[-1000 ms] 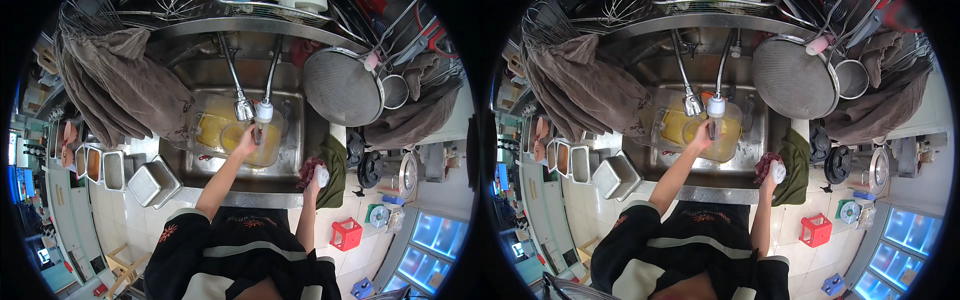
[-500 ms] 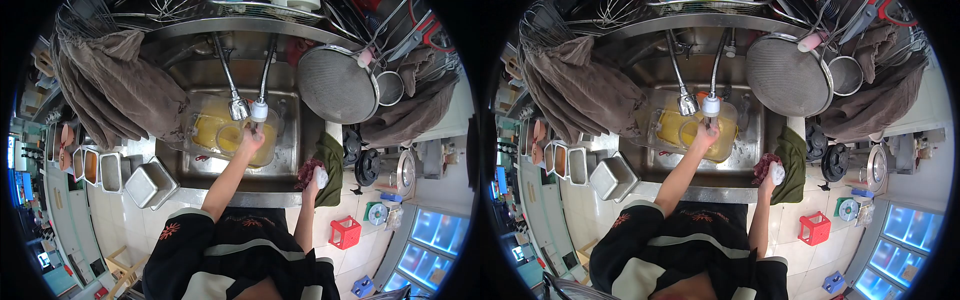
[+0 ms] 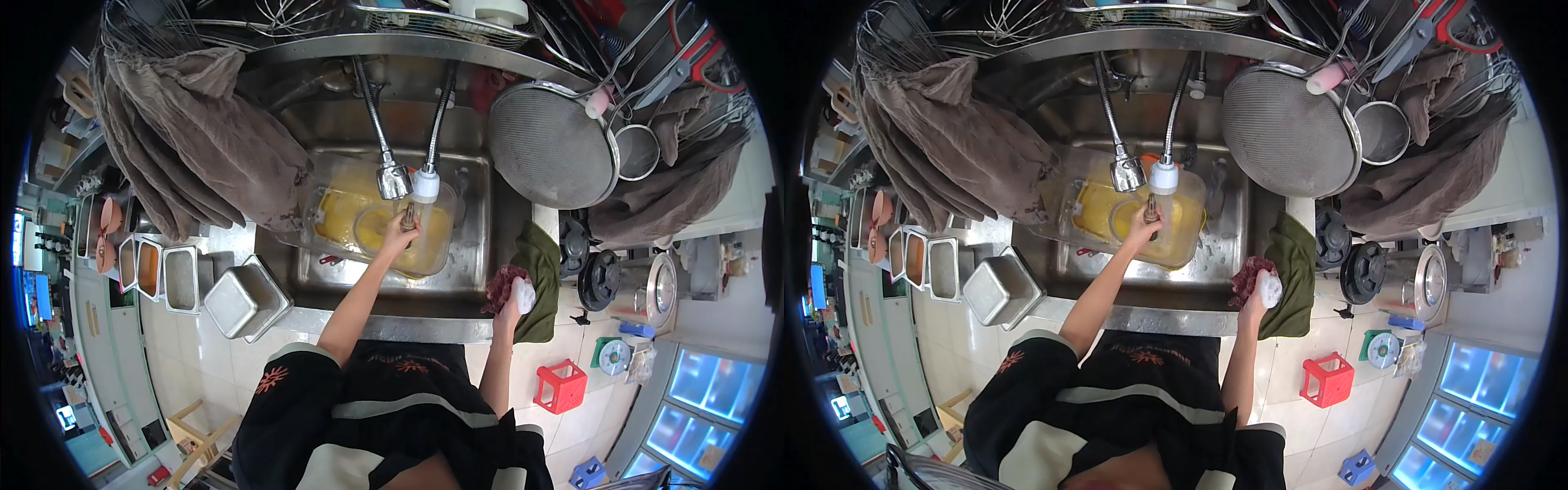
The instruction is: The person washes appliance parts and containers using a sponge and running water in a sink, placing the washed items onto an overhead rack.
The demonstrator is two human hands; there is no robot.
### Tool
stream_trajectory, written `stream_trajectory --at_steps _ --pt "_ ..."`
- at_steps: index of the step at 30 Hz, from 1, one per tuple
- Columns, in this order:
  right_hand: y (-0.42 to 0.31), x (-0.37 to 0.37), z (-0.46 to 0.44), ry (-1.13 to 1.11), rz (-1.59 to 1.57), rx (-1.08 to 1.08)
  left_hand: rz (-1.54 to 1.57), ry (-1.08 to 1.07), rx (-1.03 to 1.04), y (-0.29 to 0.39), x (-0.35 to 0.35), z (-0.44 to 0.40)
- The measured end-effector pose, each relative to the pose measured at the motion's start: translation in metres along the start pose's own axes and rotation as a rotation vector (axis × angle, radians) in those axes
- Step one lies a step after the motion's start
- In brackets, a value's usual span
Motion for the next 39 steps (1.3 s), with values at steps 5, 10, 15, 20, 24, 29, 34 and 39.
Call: stream_trajectory --at_steps 5,10,15,20,24,29,34,39 --pt "-0.004 -0.005 0.000 0.046 0.015 -0.025 0.039 0.111 0.035 -0.001 -0.031 0.003" --pt "0.000 -0.002 -0.002 0.016 0.019 0.013 -0.136 0.078 0.065 0.012 -0.040 -0.004" --pt "-0.001 0.007 -0.003 -0.049 -0.001 -0.001 -0.386 0.023 0.175 0.018 -0.032 -0.014" --pt "-0.012 0.025 -0.004 -0.223 -0.069 -0.015 -0.437 -0.246 0.051 0.043 -0.004 0.000" --pt "-0.017 0.020 -0.006 -0.063 -0.027 -0.035 -0.966 -0.637 0.327 0.152 0.045 0.029" --pt "0.016 0.000 -0.017 -0.110 -0.036 0.078 -0.899 -0.628 0.527 0.312 0.091 0.054" --pt "0.002 0.014 -0.006 -0.047 -0.044 0.050 -0.785 -0.524 0.820 0.376 0.105 0.055" --pt "0.000 0.000 -0.013 -0.032 -0.074 0.032 -0.806 -0.558 1.067 0.408 0.135 0.049"
Point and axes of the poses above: each hand's wrist, its own z-axis away from the middle knuckle, its own x-axis out of the palm, y = z × x, the point moved 8 cm from there along -z, towards the middle knuckle, and after that the axes turned 7 degrees about -z, right-handed, at the moved point
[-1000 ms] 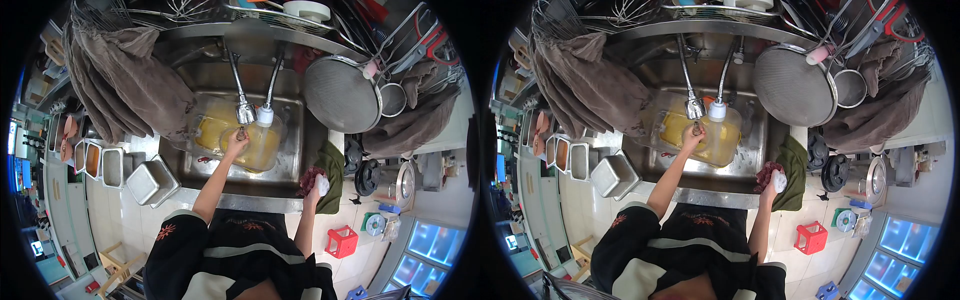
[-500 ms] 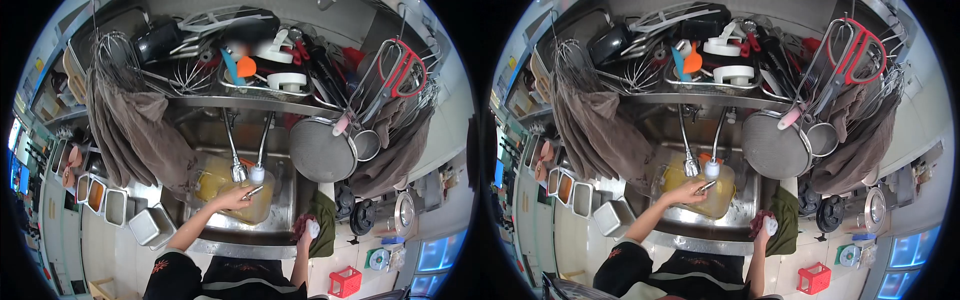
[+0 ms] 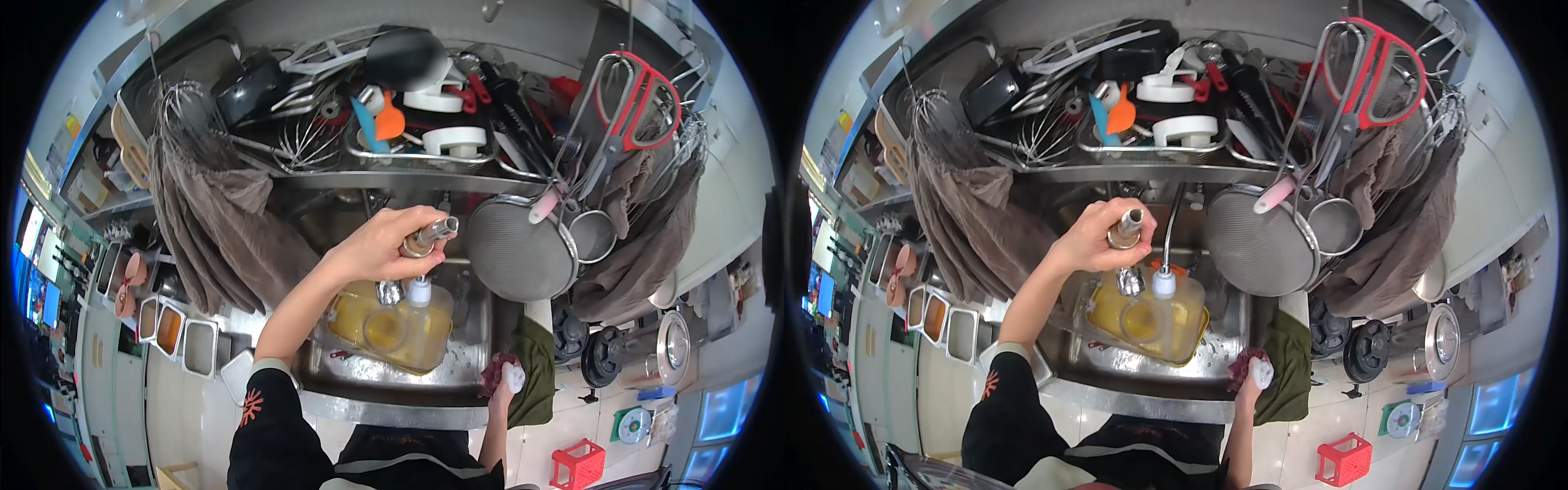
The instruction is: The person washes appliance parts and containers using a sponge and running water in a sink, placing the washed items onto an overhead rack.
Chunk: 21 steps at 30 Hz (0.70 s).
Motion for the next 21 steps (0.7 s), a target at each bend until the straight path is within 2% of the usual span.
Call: stream_trajectory --at_steps 3,4,7,9,11,14,15,16,17,18,19,20,21 --pt "0.000 -0.007 -0.005 -0.055 -0.013 -0.013 -0.198 0.074 0.062 -0.004 -0.005 -0.046" --pt "-0.005 -0.003 -0.005 -0.110 -0.004 -0.053 -0.151 0.104 -0.050 -0.016 -0.009 -0.067" --pt "0.000 -0.008 -0.003 0.008 -0.006 -0.063 0.053 0.206 -0.505 -0.073 -0.022 -0.136" --pt "-0.003 -0.003 0.002 0.040 -0.007 -0.053 -0.696 0.745 -0.361 -0.114 -0.051 -0.186" --pt "0.006 -0.013 -0.007 0.121 -0.043 -0.094 -0.356 0.741 -0.402 -0.121 -0.081 -0.200" --pt "-0.006 0.001 -0.004 0.017 -0.014 -0.066 -0.465 0.672 -0.414 -0.084 -0.083 -0.172" --pt "-0.001 -0.001 -0.004 -0.004 0.001 -0.067 -0.493 0.523 -0.296 -0.068 -0.073 -0.157" --pt "0.004 -0.009 -0.007 0.052 0.023 -0.109 -0.266 0.278 -0.254 -0.065 -0.054 -0.143" --pt "0.009 -0.008 -0.007 0.042 0.032 -0.049 -0.046 0.097 -0.268 -0.064 -0.029 -0.119" --pt "0.013 -0.007 -0.007 0.030 0.037 0.007 -0.155 0.061 -0.297 -0.058 -0.014 -0.095" --pt "0.017 -0.008 -0.008 0.019 0.039 0.062 -0.462 0.075 -0.050 -0.043 -0.003 -0.085" --pt "0.034 -0.015 -0.014 -0.094 0.022 0.142 -0.646 0.074 -0.058 -0.043 0.009 -0.076" --pt "0.040 -0.015 -0.014 -0.056 0.032 0.124 -0.825 0.078 -0.071 -0.044 0.019 -0.072"
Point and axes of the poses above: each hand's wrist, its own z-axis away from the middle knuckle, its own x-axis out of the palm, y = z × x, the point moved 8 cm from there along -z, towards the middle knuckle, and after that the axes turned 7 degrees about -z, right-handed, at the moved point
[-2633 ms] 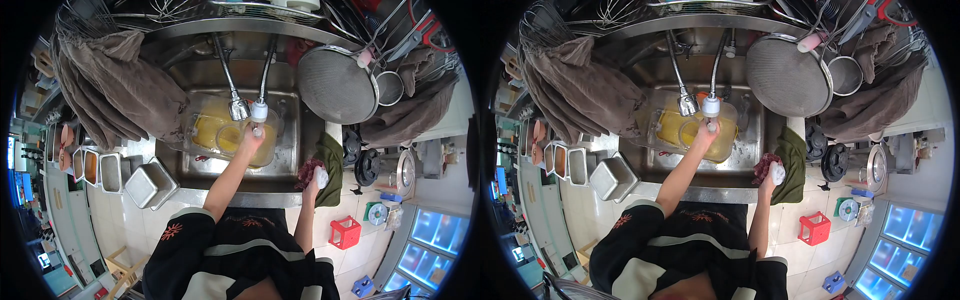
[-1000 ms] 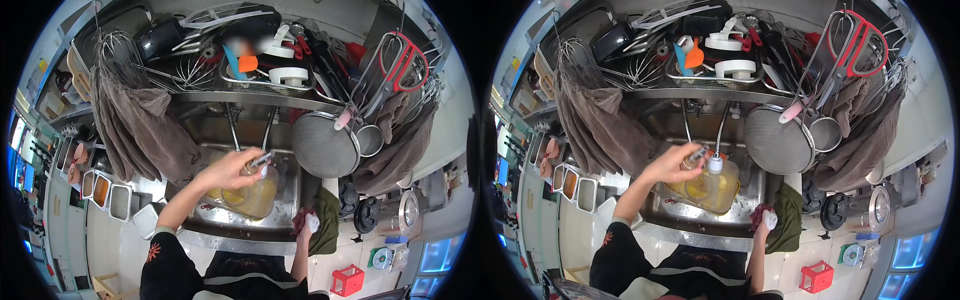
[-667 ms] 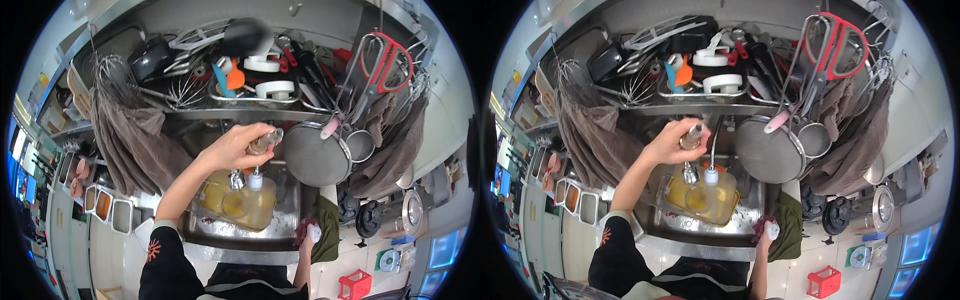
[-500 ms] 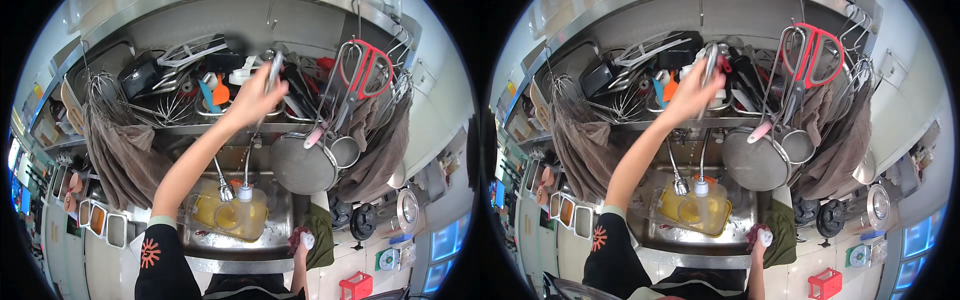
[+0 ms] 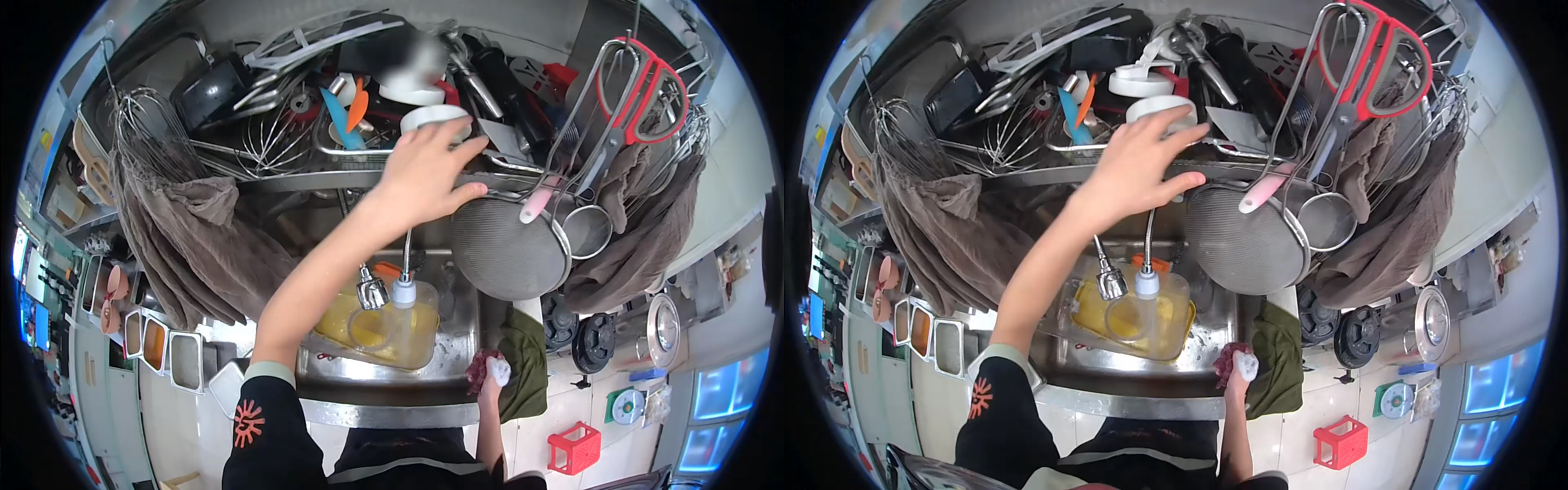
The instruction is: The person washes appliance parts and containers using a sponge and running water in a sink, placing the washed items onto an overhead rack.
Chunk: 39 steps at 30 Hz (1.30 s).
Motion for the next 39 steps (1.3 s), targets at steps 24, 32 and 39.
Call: stream_trajectory --at_steps 24,32,39 --pt "-0.012 0.044 0.012 -0.037 0.024 -0.077 -0.168 -0.127 0.054 -0.002 -0.004 -0.087" --pt "-0.017 0.017 0.022 0.136 -0.007 -0.117 0.018 -0.366 0.133 -0.062 -0.013 -0.148" --pt "-0.004 -0.005 0.029 0.120 0.051 -0.001 -0.907 0.284 0.076 -0.100 -0.034 -0.143"
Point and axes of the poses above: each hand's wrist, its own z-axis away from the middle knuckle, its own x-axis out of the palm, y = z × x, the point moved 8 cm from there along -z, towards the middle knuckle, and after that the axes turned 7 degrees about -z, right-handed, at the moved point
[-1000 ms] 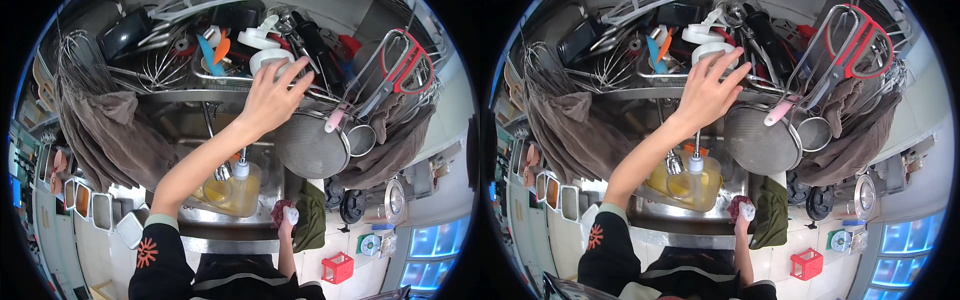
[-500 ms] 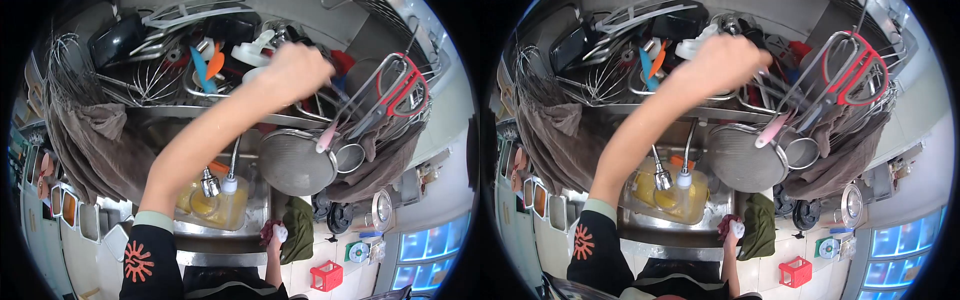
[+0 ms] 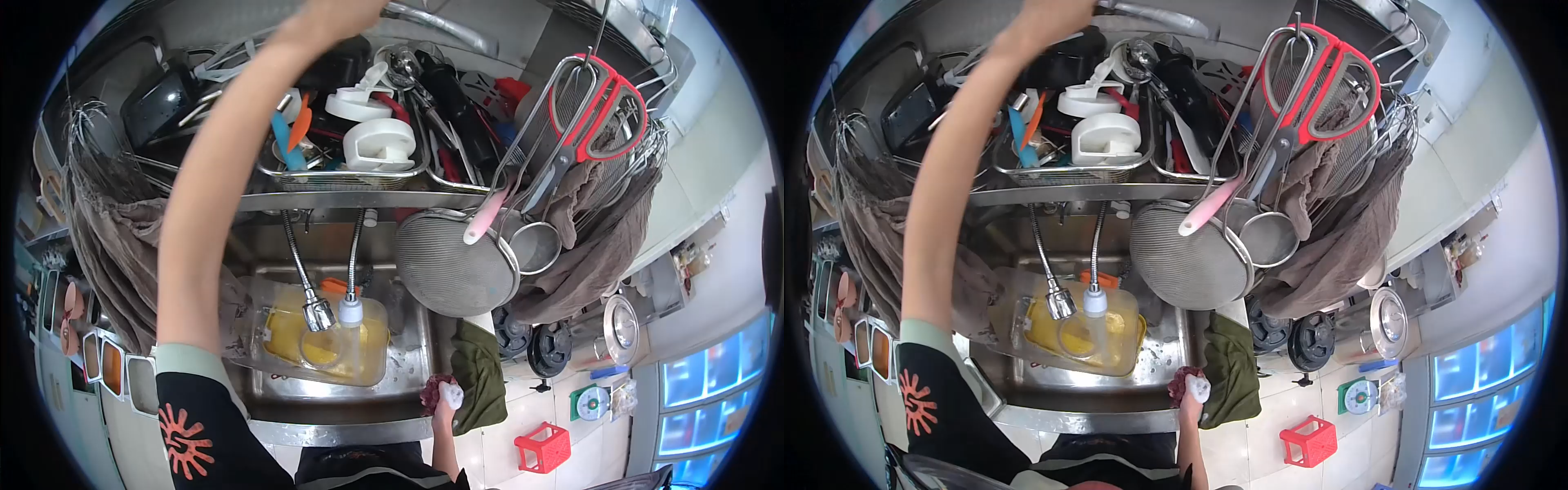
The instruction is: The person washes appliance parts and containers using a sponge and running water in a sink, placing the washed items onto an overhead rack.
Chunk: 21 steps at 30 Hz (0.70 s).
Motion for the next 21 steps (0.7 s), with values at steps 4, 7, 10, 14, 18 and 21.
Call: stream_trajectory --at_steps 4,7,10,14,18,21 --pt "-0.008 0.028 0.004 -0.116 -0.069 0.006 0.558 -0.508 0.003 0.045 0.040 -0.017" --pt "-0.009 0.041 -0.002 -0.210 -0.154 -0.073 1.161 -0.734 -0.101 0.084 0.022 -0.017" --pt "-0.017 0.051 -0.003 -0.194 -0.035 -0.120 1.123 -0.271 -0.064 0.056 -0.063 0.042" --pt "-0.007 0.030 -0.013 0.019 0.006 -0.004 1.355 -1.308 0.936 0.102 -0.148 0.253" --pt "0.001 0.036 -0.031 -0.070 0.021 -0.002 0.875 -2.419 0.524 0.189 -0.096 0.576" --pt "0.003 0.044 -0.032 -0.176 0.067 -0.017 0.511 -2.117 0.325 0.220 0.003 0.738"
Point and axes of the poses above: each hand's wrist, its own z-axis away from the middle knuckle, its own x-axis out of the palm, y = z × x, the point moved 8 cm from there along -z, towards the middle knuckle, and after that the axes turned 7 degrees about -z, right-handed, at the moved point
